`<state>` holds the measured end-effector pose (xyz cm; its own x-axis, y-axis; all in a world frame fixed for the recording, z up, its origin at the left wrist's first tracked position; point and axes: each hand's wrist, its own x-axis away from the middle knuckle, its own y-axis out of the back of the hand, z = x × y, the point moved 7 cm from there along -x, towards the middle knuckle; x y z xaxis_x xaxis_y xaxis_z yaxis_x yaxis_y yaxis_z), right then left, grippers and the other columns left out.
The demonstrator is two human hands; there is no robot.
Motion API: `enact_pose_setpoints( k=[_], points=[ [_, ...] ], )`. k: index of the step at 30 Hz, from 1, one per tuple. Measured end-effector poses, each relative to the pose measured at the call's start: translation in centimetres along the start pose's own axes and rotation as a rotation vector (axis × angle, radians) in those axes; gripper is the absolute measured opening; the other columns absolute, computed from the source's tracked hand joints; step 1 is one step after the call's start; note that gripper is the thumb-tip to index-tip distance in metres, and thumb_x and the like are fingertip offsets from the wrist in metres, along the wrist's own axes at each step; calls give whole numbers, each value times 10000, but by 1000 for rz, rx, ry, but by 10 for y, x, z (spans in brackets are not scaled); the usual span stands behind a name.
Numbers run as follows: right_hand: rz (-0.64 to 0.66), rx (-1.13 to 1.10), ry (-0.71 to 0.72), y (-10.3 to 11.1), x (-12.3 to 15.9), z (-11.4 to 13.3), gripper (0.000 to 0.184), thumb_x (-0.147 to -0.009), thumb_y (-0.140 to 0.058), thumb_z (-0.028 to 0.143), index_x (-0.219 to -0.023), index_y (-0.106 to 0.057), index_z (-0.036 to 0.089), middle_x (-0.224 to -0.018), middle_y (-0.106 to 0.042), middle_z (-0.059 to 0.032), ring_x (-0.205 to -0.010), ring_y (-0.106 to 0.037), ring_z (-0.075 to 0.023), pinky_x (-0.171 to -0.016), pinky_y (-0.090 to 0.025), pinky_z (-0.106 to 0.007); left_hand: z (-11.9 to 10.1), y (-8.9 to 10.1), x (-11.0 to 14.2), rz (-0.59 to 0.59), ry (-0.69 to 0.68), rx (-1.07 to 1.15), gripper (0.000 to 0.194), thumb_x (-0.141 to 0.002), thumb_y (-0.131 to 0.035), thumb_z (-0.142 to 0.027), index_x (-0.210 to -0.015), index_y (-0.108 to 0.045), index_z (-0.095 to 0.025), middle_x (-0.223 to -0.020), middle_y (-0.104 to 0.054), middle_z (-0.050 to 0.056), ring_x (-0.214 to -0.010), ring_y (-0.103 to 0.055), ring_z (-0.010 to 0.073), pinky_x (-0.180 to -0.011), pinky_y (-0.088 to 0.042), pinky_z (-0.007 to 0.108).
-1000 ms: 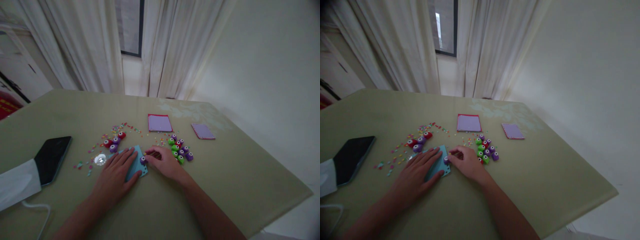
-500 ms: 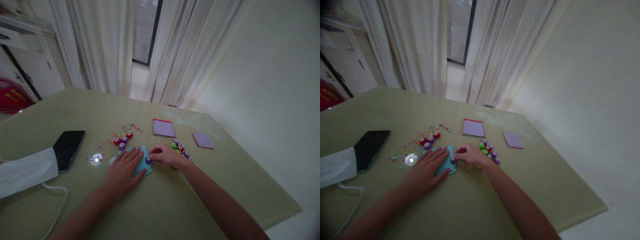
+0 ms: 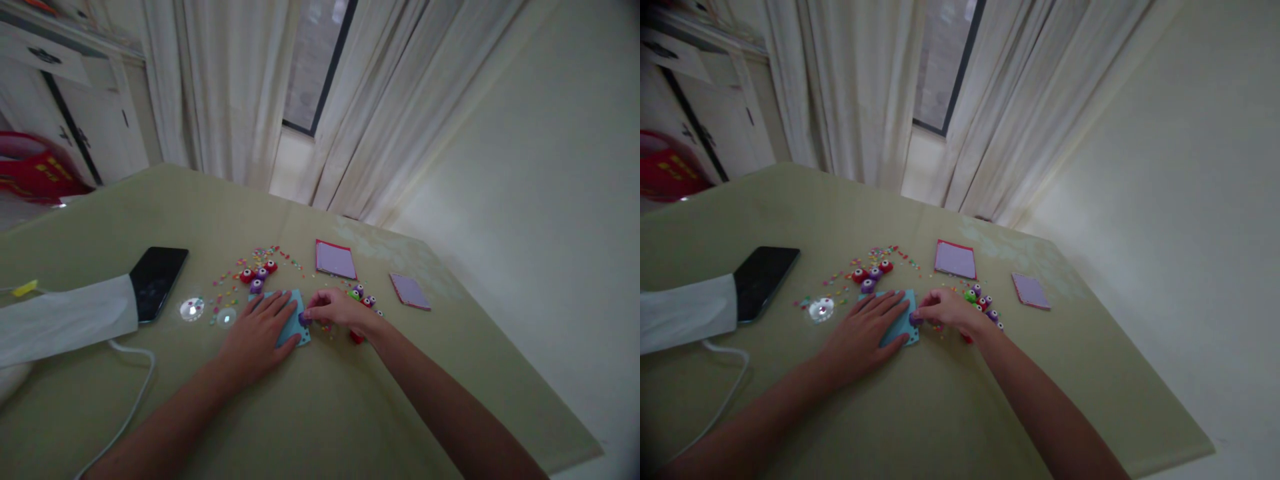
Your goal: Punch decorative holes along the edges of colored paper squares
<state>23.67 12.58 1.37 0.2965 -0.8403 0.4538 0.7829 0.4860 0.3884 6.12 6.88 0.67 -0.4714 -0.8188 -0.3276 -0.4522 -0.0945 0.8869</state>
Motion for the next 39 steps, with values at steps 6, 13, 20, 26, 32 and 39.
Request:
enact_pose_setpoints(
  k=[6, 13, 20, 26, 32, 39],
  points=[
    [42, 118, -37, 1, -3, 2, 363, -769, -907, 434, -793, -650, 179, -656, -613, 45, -562, -532, -109, -503, -407, -223, 1, -1, 1, -1, -6, 20, 562, -1021, -588, -493, -1522, -576, -239, -1629, -553, 100, -1495, -510, 324, -1258, -327, 544],
    [98, 254, -61, 2, -6, 10, 364, -790, -877, 423, -744, -598, 194, -630, -564, 59, -558, -497, -107, -504, -380, -221, 0, 1, 0, -1, 8, 42, 573, -1014, -599, -497, -1526, -572, -242, -1625, -557, 104, -1498, -505, 328, -1268, -306, 545],
    [62, 443, -16, -3, -5, 23, 328, -828, -826, 353, -708, -561, 202, -586, -473, 81, -546, -410, -99, -505, -275, -231, 1, -1, 0, 16, 8, 17, 566, -1014, -590, -476, -1520, -579, -221, -1625, -556, 113, -1496, -510, 325, -1255, -323, 542],
    [94, 354, -99, -2, -8, 11, 477, -745, -899, 527, -716, -544, 210, -595, -475, 84, -553, -426, -100, -508, -299, -229, 1, 1, -1, -11, 5, 26, 551, -1001, -598, -466, -1503, -601, -237, -1605, -578, 116, -1471, -537, 335, -1245, -345, 540],
    [15, 237, -134, 12, 0, 0, 543, -657, -931, 604, -764, -573, 210, -599, -501, 83, -522, -402, -92, -478, -266, -228, -1, 4, -1, -5, 11, 35, 548, -999, -602, -465, -1497, -609, -237, -1598, -585, 117, -1463, -542, 343, -1235, -353, 554],
    [-121, 375, -52, 55, 13, 25, 275, -659, -858, 183, -751, -599, 188, -590, -496, 87, -558, -426, -106, -537, -299, -235, -2, 4, -1, -9, 4, 26, 552, -992, -607, -445, -1498, -603, -226, -1607, -574, 124, -1474, -531, 330, -1253, -331, 543]
  ],
)
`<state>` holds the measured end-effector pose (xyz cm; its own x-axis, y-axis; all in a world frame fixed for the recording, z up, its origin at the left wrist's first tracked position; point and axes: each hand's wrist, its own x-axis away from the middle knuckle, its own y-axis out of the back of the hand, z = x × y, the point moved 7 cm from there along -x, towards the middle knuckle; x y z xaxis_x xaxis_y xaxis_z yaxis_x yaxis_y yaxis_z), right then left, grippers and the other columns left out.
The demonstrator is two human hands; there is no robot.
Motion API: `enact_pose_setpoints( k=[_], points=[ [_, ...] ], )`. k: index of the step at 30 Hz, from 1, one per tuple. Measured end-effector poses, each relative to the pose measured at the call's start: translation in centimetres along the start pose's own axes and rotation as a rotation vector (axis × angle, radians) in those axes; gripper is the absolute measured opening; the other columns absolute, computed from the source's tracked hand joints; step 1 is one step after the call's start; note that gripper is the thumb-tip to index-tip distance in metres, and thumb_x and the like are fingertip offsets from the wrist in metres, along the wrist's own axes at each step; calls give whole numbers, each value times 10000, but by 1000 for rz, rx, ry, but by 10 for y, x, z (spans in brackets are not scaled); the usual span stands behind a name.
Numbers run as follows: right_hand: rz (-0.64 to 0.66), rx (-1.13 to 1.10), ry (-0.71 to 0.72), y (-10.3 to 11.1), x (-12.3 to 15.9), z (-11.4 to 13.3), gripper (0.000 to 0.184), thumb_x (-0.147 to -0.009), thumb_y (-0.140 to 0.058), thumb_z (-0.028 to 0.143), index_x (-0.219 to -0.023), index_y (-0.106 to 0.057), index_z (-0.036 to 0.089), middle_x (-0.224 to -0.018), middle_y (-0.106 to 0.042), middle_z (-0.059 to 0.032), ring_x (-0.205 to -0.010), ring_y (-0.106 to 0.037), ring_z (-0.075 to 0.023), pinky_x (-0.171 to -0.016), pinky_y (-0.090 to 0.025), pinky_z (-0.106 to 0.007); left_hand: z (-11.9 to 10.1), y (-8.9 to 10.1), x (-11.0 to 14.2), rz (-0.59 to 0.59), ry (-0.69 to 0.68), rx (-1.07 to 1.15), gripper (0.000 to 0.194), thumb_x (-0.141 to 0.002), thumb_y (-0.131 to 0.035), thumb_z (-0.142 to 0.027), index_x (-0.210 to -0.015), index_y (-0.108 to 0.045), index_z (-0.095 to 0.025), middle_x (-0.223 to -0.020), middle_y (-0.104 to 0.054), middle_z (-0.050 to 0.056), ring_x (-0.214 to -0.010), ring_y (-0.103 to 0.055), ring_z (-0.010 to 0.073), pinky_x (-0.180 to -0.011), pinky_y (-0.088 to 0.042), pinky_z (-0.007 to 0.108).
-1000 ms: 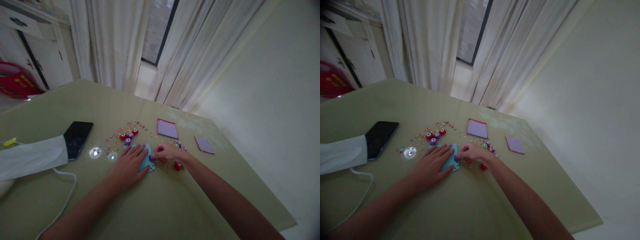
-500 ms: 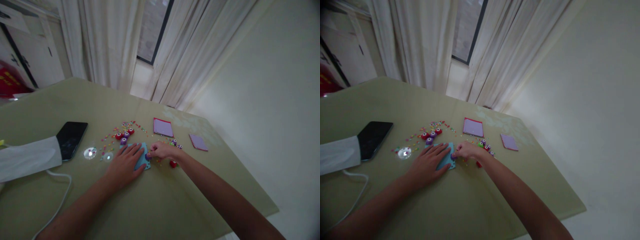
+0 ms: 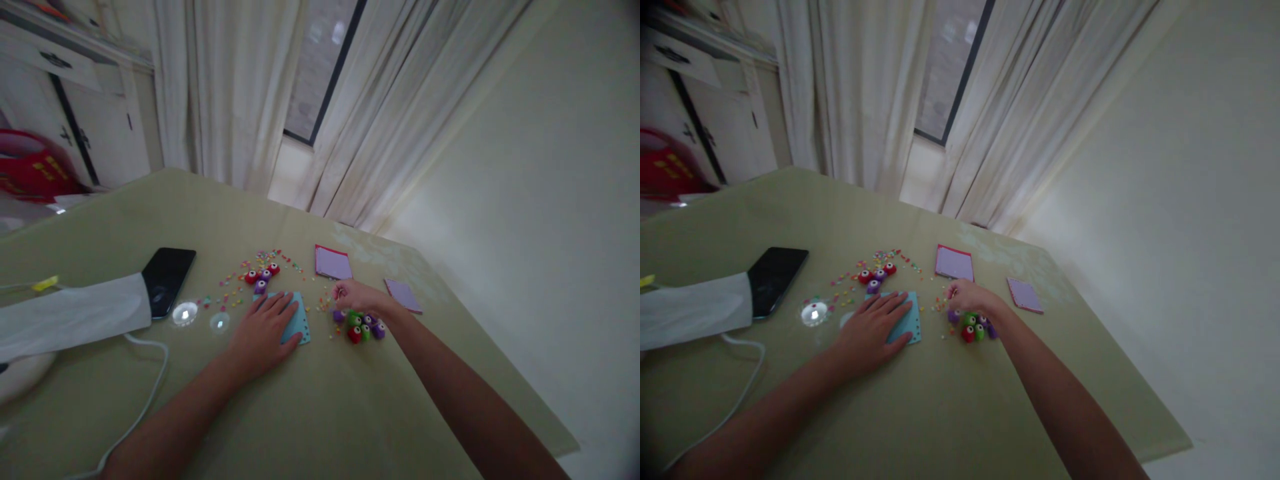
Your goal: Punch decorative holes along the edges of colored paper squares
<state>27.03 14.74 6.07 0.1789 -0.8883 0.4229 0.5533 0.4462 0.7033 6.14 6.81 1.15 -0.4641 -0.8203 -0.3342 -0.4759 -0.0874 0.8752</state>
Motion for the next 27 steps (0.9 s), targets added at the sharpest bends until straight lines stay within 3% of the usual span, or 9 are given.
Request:
enact_pose_setpoints(
  k=[2, 5, 8, 10, 13, 18, 23, 27],
  points=[
    [-39, -1, 59, 5, -6, 15, 197, -731, -807, 175, -801, -623, 178, -642, -524, 75, -614, -470, -114, -579, -335, -233, 0, 0, 0, -2, 2, 8, 559, -987, -618, -434, -1500, -601, -213, -1603, -575, 136, -1473, -527, 341, -1253, -330, 559],
    [-103, 18, 181, -5, -25, 47, 120, -864, -746, 217, -956, -689, 162, -761, -602, 37, -715, -543, -133, -659, -400, -242, -2, 3, 0, -14, 0, 30, 565, -975, -640, -447, -1494, -606, -228, -1581, -592, 135, -1456, -535, 351, -1252, -331, 575],
    [-220, 110, 376, -27, -49, 83, 283, -922, -680, 143, -1202, -715, 160, -1053, -720, -54, -928, -645, -177, -818, -487, -285, -4, 6, -1, 5, -3, 56, 593, -941, -685, -498, -1477, -621, -255, -1547, -617, 121, -1415, -553, 363, -1236, -349, 587],
    [-265, 151, 500, -45, -64, 102, 440, -925, -649, 72, -1351, -681, 180, -1331, -683, -110, -1134, -646, -203, -944, -503, -311, -5, 8, -1, 27, -3, 62, 616, -912, -720, -528, -1456, -640, -250, -1518, -631, 121, -1382, -564, 373, -1220, -370, 587],
    [-238, 239, 595, -67, -77, 116, 427, -951, -656, 66, -1354, -700, 200, -1423, -664, -109, -1270, -613, -211, -1100, -449, -324, -5, 10, -2, 46, 2, 63, 624, -885, -756, -544, -1416, -665, -229, -1472, -648, 126, -1342, -578, 375, -1195, -406, 566],
    [-342, 344, 412, -62, -57, 87, 146, -995, -674, 174, -1085, -784, 143, -1148, -744, -154, -1123, -657, -277, -1027, -475, -372, -5, 7, -3, 62, -16, 66, 679, -904, -751, -532, -1482, -608, -206, -1543, -612, 131, -1397, -562, 361, -1230, -382, 560],
    [-380, 382, 244, -59, 0, 25, 251, -995, -659, 149, -1219, -771, 170, -1211, -729, -173, -1184, -656, -331, -1063, -490, -435, -1, -2, -3, 96, 3, 57, 671, -936, -724, -535, -1501, -597, -196, -1595, -583, 130, -1431, -564, 346, -1239, -390, 549],
    [-427, 265, 294, -69, 36, -5, 385, -1016, -603, 132, -1378, -711, 204, -1267, -712, -163, -1226, -645, -328, -1085, -508, -449, 4, -6, 0, 66, 3, 27, 671, -954, -703, -541, -1525, -575, -212, -1580, -602, 116, -1417, -584, 334, -1228, -407, 528]
  ],
)
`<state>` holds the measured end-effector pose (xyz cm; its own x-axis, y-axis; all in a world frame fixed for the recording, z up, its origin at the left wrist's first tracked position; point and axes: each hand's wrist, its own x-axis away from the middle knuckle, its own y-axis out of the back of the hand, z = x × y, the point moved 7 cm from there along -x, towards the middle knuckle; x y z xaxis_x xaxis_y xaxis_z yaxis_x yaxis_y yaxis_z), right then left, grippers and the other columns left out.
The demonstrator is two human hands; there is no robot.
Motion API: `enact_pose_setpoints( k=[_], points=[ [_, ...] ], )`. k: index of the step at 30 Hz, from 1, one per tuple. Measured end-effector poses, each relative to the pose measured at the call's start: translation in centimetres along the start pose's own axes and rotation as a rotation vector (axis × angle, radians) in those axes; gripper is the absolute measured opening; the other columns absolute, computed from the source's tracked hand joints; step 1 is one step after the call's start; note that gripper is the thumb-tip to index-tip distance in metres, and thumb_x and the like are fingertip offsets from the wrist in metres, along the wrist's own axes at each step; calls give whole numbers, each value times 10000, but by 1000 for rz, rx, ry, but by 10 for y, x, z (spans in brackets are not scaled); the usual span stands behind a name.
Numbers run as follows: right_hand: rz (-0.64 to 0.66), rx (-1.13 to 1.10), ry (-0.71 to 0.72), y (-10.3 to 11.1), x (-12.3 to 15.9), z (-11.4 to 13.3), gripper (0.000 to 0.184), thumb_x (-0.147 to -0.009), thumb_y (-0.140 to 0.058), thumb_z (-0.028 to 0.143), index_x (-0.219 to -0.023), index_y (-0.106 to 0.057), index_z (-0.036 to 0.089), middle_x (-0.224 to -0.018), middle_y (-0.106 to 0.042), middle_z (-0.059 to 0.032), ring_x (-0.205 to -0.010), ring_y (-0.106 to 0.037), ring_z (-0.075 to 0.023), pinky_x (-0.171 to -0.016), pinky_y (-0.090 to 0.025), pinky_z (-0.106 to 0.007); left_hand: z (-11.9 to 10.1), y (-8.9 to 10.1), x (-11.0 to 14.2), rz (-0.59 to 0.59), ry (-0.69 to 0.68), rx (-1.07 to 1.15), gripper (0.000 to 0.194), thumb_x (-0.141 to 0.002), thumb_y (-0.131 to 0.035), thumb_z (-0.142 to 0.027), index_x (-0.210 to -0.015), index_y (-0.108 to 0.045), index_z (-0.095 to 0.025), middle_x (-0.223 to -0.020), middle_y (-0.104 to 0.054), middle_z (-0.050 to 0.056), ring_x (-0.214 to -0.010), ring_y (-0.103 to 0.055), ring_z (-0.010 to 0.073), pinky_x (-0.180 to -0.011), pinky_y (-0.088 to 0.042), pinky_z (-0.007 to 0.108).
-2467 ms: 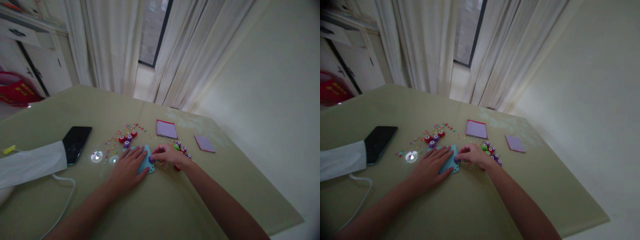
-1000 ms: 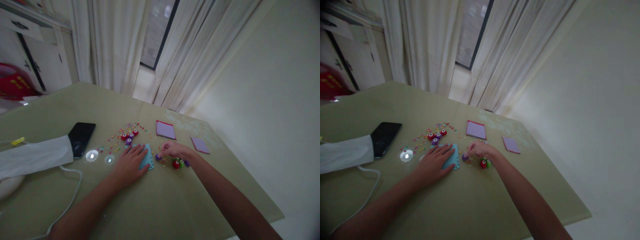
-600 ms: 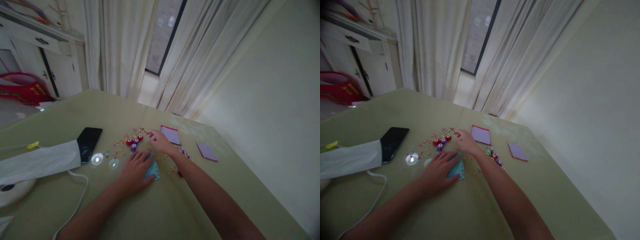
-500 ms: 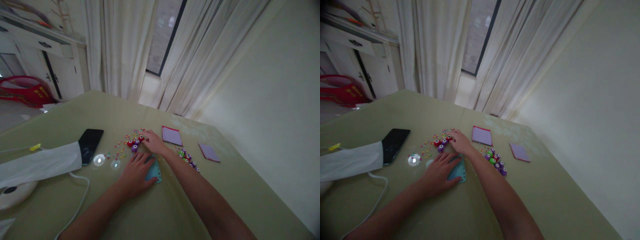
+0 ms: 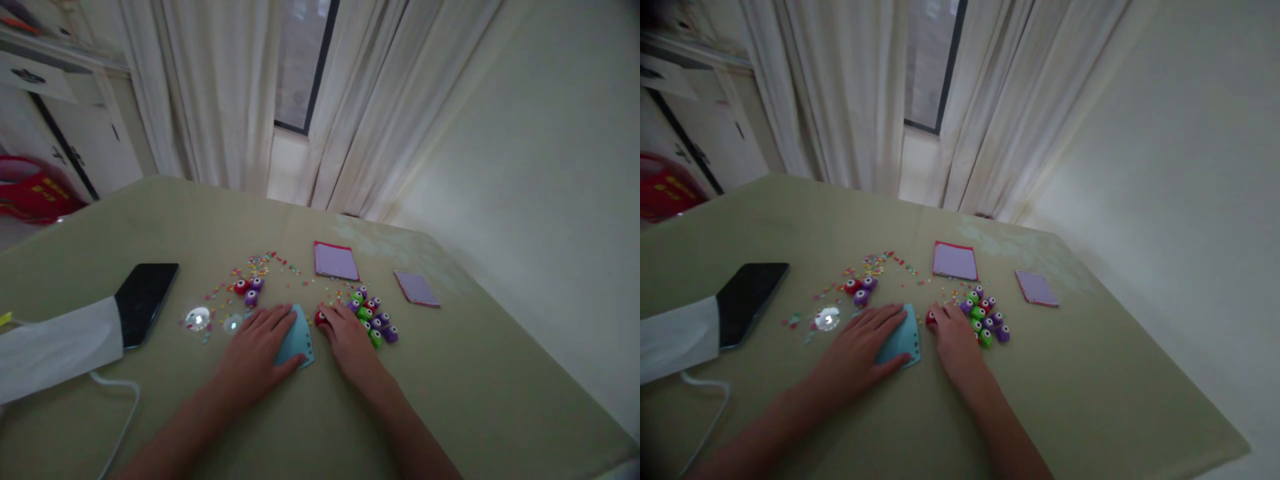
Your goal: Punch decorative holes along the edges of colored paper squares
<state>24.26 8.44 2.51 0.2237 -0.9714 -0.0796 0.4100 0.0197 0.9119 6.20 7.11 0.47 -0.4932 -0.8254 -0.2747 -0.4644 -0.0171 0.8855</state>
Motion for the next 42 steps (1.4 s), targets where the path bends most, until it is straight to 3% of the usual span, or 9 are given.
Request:
enact_pose_setpoints(
  k=[4, 16, 25, 32, 42],
  points=[
    [-25, -122, 9, -3, 15, -1, 370, -1027, -597, 124, -1368, -709, 210, -1263, -710, -141, -1215, -640, -301, -1093, -508, -434, 1, -2, 4, -42, -40, -35, 655, -987, -660, -557, -1540, -550, -223, -1571, -610, 109, -1404, -594, 324, -1209, -425, 505],
    [-93, -430, 45, 5, 21, 12, 299, -991, -728, 142, -1288, -713, 178, -1200, -744, -101, -1137, -677, -236, -1035, -520, -373, -1, 1, 8, -82, -107, -101, 647, -1014, -616, -600, -1550, -524, -249, -1570, -613, 89, -1382, -615, 327, -1189, -438, 507],
    [-94, -417, 93, 8, 19, 12, 289, -938, -793, 114, -1217, -743, 174, -1141, -772, -80, -1081, -688, -226, -1005, -518, -354, -3, 2, 10, -53, -122, -132, 648, -1042, -561, -596, -1582, -490, -245, -1618, -563, 92, -1430, -577, 327, -1215, -416, 520],
    [-60, -379, 157, 2, 17, 13, 314, -993, -734, 147, -1306, -731, 166, -1209, -776, -108, -1152, -680, -235, -1065, -504, -375, -2, -3, 11, -27, -134, -184, 678, -1054, -521, -602, -1618, -455, -232, -1666, -506, 88, -1490, -526, 316, -1237, -389, 528],
    [-54, -413, 225, 2, 15, 15, 289, -988, -738, 145, -1277, -744, 162, -1208, -792, -107, -1132, -705, -239, -1060, -519, -375, -3, -3, 10, -46, -141, -205, 668, -1051, -519, -590, -1606, -471, -221, -1664, -507, 87, -1487, -533, 318, -1226, -405, 544]
  ],
)
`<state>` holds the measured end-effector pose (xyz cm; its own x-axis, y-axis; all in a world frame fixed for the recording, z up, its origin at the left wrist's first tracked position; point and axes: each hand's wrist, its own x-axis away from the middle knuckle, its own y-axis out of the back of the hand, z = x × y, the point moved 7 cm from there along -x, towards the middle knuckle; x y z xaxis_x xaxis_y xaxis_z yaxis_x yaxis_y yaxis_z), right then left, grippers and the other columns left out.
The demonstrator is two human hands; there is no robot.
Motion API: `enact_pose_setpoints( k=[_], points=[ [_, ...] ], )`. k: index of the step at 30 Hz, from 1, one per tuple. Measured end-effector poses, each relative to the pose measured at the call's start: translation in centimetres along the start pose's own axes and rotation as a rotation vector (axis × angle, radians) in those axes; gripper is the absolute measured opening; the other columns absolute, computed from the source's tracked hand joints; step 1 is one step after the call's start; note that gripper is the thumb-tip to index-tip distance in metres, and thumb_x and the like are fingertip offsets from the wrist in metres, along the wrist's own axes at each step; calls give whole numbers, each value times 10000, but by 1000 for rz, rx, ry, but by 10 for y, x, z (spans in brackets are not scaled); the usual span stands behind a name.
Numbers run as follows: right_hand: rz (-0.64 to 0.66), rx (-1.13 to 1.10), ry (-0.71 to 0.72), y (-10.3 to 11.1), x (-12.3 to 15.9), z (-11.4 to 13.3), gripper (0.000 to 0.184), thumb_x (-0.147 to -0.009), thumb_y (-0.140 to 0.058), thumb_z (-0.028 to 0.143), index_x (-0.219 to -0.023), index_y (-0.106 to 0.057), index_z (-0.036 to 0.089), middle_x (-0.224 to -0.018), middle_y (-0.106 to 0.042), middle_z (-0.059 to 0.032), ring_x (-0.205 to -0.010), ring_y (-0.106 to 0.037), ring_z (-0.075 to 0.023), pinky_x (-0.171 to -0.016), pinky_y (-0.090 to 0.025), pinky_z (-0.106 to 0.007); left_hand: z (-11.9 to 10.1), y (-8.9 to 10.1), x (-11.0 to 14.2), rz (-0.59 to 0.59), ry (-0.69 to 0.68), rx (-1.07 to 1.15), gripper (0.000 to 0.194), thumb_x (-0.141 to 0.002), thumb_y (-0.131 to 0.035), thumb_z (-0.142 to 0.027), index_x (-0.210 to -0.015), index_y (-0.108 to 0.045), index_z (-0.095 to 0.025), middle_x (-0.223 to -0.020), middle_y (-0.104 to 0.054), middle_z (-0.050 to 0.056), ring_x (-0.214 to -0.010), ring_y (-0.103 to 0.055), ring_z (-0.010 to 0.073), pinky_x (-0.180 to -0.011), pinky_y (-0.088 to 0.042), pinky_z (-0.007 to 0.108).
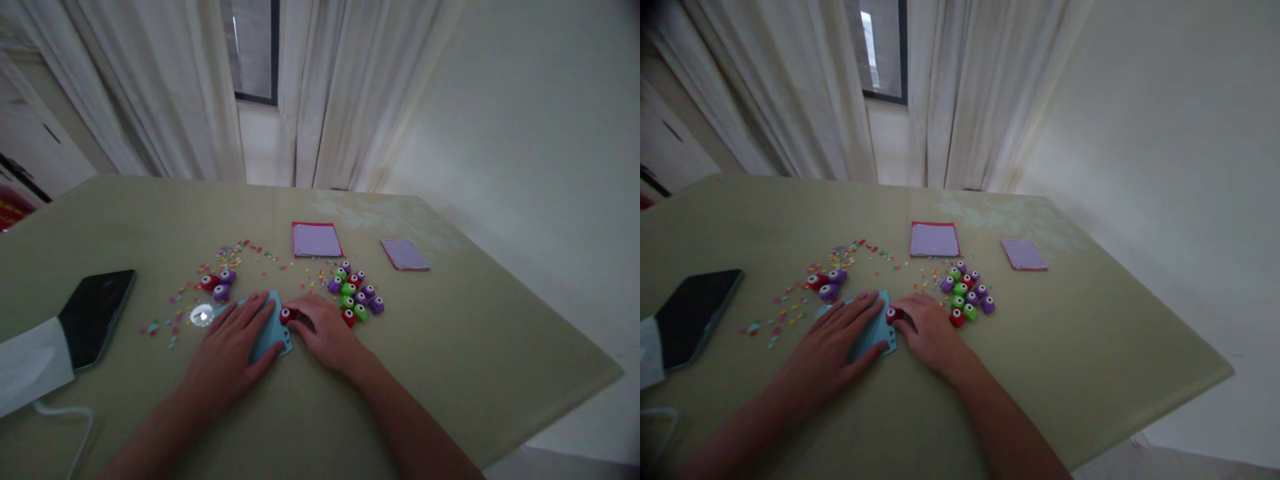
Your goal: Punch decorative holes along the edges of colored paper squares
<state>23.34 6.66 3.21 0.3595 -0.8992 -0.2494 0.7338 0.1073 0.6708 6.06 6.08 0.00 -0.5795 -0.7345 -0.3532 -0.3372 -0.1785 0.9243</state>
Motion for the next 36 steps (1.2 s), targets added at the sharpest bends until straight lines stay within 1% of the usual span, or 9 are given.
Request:
enact_pose_setpoints(
  k=[4, 8, 14, 27, 28, 30, 33, 34, 36],
  points=[
    [4, -29, 39, -3, 0, 1, 296, -1012, -704, 154, -1306, -738, 159, -1249, -786, -121, -1176, -701, -237, -1084, -512, -376, 0, -1, -1, 9, 1, 14, 678, -1045, -528, -590, -1618, -457, -234, -1670, -499, 87, -1495, -525, 316, -1234, -394, 539],
    [-3, -46, 49, -3, 0, 1, 283, -1021, -693, 165, -1299, -745, 157, -1223, -792, -127, -1150, -709, -235, -1068, -521, -376, 1, -2, -1, 28, 2, 29, 689, -1042, -526, -596, -1627, -452, -239, -1673, -494, 92, -1502, -516, 315, -1253, -370, 536],
    [-12, -62, 16, -1, -1, 0, 277, -1026, -683, 164, -1294, -748, 195, -1225, -791, -105, -1150, -709, -233, -1068, -525, -386, 1, -1, -1, 22, 20, 47, 687, -1042, -529, -595, -1623, -468, -234, -1666, -502, 102, -1504, -515, 321, -1261, -364, 545],
    [8, -96, -2, -2, 0, -1, 270, -998, -706, 144, -1257, -764, 192, -1226, -793, -102, -1160, -710, -233, -1078, -517, -388, 0, -1, -2, 30, 18, 51, 684, -1029, -571, -572, -1616, -468, -237, -1674, -493, 88, -1508, -508, 316, -1255, -367, 533],
    [0, -112, -18, -1, 0, -1, 273, -992, -711, 147, -1257, -762, 190, -1220, -791, -102, -1151, -714, -232, -1072, -520, -389, 0, -1, -2, 33, 16, 49, 685, -1029, -571, -573, -1616, -468, -235, -1675, -492, 88, -1509, -507, 316, -1255, -367, 537],
    [-36, -171, -91, 2, 1, -4, 279, -980, -727, 176, -1258, -757, 185, -1193, -789, -98, -1090, -731, -224, -1003, -553, -367, 0, -1, -2, 35, 13, 50, 680, -1031, -571, -566, -1615, -471, -232, -1672, -496, 88, -1508, -508, 316, -1252, -372, 541],
    [-112, -267, -273, 8, 0, -13, 236, -990, -715, 258, -1199, -764, 161, -1090, -794, -89, -949, -741, -200, -833, -575, -304, 0, 0, -3, 29, 20, 66, 679, -1030, -576, -560, -1614, -476, -229, -1664, -506, 93, -1503, -516, 318, -1255, -373, 542],
    [-112, -285, -327, 10, -2, -16, 218, -993, -710, 277, -1161, -769, 151, -1049, -796, -86, -914, -736, -193, -798, -566, -290, 0, 1, -4, 28, 25, 73, 679, -1029, -577, -561, -1611, -482, -225, -1661, -511, 96, -1499, -520, 319, -1258, -370, 542],
    [-49, -313, -412, 8, -8, -21, 196, -989, -716, 297, -1087, -772, 137, -981, -801, -79, -854, -721, -179, -764, -545, -274, 0, 1, -5, 35, 34, 84, 681, -1028, -574, -569, -1603, -495, -213, -1657, -515, 105, -1501, -518, 323, -1264, -364, 545]
  ],
)
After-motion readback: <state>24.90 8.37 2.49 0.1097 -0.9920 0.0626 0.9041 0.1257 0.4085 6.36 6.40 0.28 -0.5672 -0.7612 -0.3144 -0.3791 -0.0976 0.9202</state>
